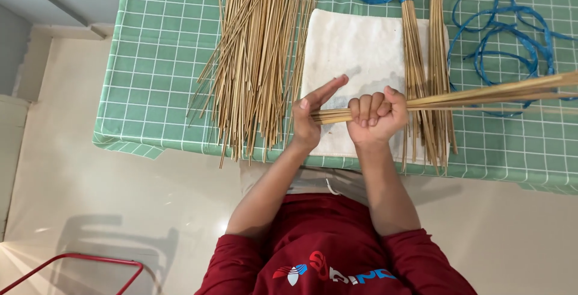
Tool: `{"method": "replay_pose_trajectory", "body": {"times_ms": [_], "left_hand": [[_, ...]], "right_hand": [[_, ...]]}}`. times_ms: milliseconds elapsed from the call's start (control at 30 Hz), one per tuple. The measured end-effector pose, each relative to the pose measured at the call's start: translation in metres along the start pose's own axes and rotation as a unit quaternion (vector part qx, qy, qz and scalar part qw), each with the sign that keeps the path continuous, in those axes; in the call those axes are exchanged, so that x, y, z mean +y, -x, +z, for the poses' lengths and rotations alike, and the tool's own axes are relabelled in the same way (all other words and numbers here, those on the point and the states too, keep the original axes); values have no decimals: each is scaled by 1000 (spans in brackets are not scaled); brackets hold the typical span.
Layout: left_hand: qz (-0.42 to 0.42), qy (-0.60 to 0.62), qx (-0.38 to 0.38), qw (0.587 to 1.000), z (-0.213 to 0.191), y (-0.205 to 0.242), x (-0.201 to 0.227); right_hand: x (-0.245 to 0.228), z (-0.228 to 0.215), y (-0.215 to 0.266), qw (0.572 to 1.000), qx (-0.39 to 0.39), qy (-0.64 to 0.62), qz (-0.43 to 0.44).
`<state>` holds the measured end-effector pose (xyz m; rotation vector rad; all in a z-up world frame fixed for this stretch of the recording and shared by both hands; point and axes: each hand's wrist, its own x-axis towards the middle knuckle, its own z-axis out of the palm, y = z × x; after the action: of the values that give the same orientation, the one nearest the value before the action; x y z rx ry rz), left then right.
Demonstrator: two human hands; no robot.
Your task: Organizing and bundling thin bamboo sticks on a table.
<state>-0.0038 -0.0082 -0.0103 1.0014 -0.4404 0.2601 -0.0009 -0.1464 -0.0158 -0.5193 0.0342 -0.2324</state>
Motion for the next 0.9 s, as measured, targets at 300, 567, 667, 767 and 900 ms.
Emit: {"method": "replay_pose_trajectory", "body": {"times_ms": [300, 567, 667, 767, 900], "left_hand": [[-132, -51, 67, 988, -1, 4, 11], [-198, -28, 155, 967, 5, 5, 12], [-172, -58, 121, 976, -1, 4, 16], [-75, -236, 68, 966, -36, -2, 25], [130, -750, 12, 648, -92, -16, 46]], "right_hand": [[7, -9, -2, 1000, 19, 0, 10], [6, -9, -3, 999, 19, 20, 23], [4, -11, -6, 999, 27, 26, 29], [2, -18, -10, 998, 36, 33, 40], [4, -35, -17, 996, 55, 47, 48]]}}
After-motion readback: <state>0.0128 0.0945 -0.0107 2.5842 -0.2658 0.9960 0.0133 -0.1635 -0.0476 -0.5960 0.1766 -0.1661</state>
